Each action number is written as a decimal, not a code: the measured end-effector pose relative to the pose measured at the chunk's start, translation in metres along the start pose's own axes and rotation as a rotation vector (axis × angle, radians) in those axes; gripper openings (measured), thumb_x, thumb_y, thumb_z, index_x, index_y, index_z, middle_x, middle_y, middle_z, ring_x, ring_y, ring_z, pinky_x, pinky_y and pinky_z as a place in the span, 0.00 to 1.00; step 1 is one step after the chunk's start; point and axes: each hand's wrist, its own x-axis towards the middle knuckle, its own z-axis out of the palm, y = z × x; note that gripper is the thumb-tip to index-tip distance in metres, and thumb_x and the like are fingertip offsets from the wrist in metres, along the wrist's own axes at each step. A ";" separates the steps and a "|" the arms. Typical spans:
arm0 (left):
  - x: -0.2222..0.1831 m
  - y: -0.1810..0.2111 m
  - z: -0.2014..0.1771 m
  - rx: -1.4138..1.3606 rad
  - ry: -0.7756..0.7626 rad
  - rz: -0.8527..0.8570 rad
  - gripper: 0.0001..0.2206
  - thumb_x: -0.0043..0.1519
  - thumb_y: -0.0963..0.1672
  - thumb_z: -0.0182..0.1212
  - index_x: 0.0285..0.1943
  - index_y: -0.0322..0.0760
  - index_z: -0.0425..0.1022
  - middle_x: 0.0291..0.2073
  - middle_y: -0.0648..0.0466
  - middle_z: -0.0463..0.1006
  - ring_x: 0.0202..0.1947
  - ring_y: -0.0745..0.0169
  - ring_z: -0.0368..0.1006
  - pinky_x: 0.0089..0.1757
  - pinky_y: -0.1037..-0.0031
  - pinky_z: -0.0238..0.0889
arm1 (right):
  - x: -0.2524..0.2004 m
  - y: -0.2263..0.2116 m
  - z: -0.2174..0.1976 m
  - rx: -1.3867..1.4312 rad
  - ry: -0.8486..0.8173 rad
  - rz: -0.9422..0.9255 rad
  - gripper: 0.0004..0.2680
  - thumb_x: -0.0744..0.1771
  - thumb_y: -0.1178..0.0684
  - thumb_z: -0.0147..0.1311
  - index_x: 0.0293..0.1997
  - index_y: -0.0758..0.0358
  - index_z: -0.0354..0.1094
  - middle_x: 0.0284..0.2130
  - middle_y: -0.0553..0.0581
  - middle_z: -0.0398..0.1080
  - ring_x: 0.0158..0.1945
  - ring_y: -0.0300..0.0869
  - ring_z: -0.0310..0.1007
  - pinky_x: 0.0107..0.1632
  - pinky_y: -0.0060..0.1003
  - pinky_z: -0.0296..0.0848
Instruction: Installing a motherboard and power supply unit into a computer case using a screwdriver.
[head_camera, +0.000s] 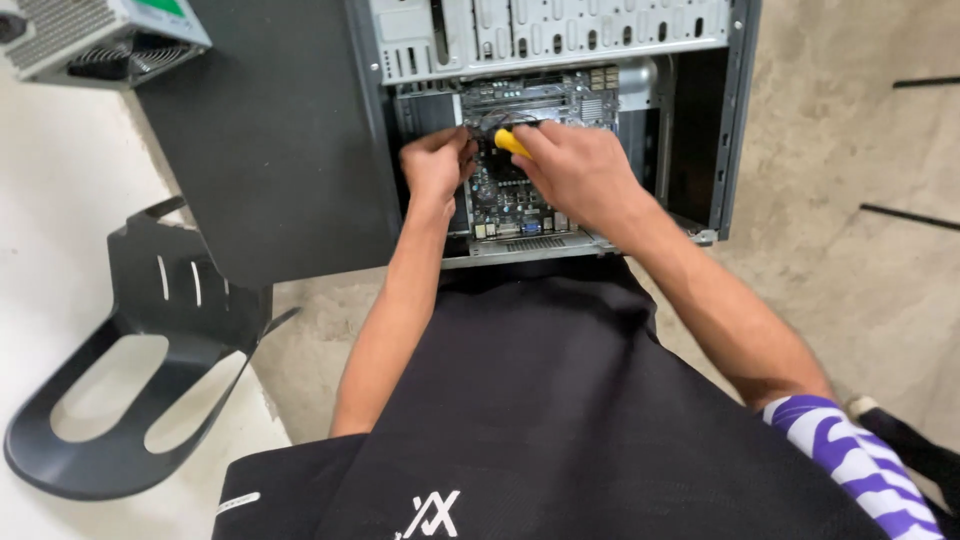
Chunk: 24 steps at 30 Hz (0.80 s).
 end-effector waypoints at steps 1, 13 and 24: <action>0.004 0.006 0.000 -0.011 0.011 0.003 0.07 0.57 0.43 0.73 0.40 0.36 0.85 0.33 0.45 0.85 0.35 0.50 0.85 0.35 0.60 0.82 | 0.009 0.006 0.009 0.005 -0.001 -0.015 0.05 0.71 0.51 0.54 0.49 0.56 0.71 0.26 0.52 0.66 0.23 0.49 0.72 0.28 0.43 0.72; 0.060 0.025 0.018 0.779 0.034 -0.070 0.10 0.60 0.38 0.60 0.27 0.40 0.83 0.24 0.60 0.82 0.30 0.72 0.78 0.27 0.72 0.66 | 0.063 0.025 0.048 0.004 -0.544 -0.059 0.12 0.73 0.48 0.58 0.35 0.65 0.67 0.23 0.54 0.69 0.21 0.48 0.69 0.25 0.48 0.73; 0.002 0.071 0.028 1.040 -0.046 -0.105 0.06 0.64 0.35 0.60 0.37 0.35 0.80 0.32 0.50 0.82 0.26 0.59 0.77 0.25 0.73 0.70 | 0.072 0.023 0.068 -0.049 -0.573 -0.051 0.14 0.73 0.46 0.57 0.31 0.63 0.68 0.21 0.55 0.70 0.21 0.50 0.72 0.23 0.49 0.72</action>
